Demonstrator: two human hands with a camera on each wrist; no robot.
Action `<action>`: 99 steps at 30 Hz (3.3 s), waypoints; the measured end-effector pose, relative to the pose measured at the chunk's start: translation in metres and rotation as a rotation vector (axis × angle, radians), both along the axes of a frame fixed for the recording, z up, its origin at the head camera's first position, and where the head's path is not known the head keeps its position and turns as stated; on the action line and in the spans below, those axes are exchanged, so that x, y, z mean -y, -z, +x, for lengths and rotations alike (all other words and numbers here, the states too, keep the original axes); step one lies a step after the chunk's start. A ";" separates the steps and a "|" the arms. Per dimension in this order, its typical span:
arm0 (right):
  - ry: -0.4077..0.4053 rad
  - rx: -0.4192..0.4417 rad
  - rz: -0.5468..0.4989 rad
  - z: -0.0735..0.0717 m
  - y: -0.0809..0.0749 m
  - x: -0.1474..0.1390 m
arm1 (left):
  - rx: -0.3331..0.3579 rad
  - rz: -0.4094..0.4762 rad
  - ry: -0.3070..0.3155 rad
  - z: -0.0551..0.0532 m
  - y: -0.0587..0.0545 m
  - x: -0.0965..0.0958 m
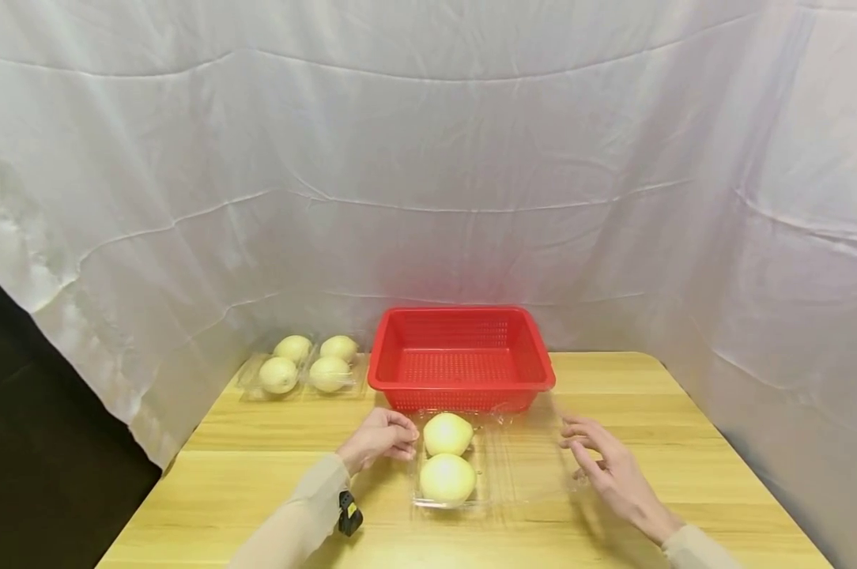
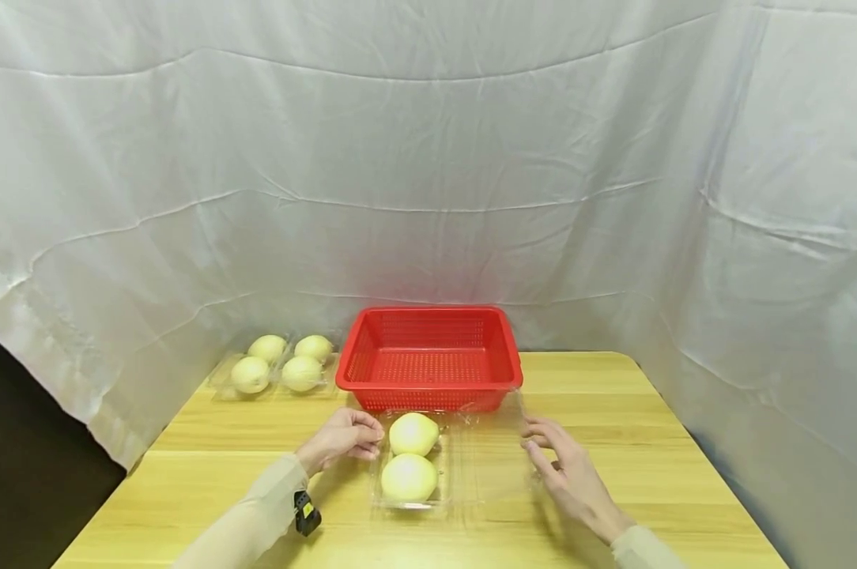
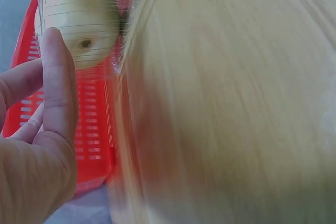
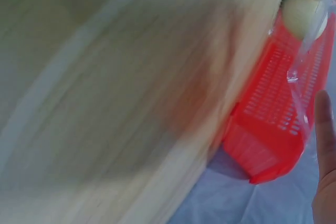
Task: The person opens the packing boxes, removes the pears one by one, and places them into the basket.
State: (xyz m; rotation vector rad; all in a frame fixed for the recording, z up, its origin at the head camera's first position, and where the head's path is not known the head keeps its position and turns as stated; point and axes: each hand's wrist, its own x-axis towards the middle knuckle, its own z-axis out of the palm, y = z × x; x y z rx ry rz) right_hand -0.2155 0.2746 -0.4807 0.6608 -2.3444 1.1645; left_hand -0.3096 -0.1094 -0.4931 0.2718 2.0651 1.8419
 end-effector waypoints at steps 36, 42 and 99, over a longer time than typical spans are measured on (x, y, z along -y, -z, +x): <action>0.159 0.633 0.082 -0.034 0.009 -0.018 | -0.168 -0.115 -0.125 -0.001 0.000 -0.013; 0.176 0.509 0.153 -0.039 0.006 -0.017 | -0.571 -0.504 -0.174 0.008 -0.014 -0.018; 0.214 0.104 0.525 -0.115 -0.055 0.051 | -0.731 -1.069 0.148 0.057 -0.035 -0.083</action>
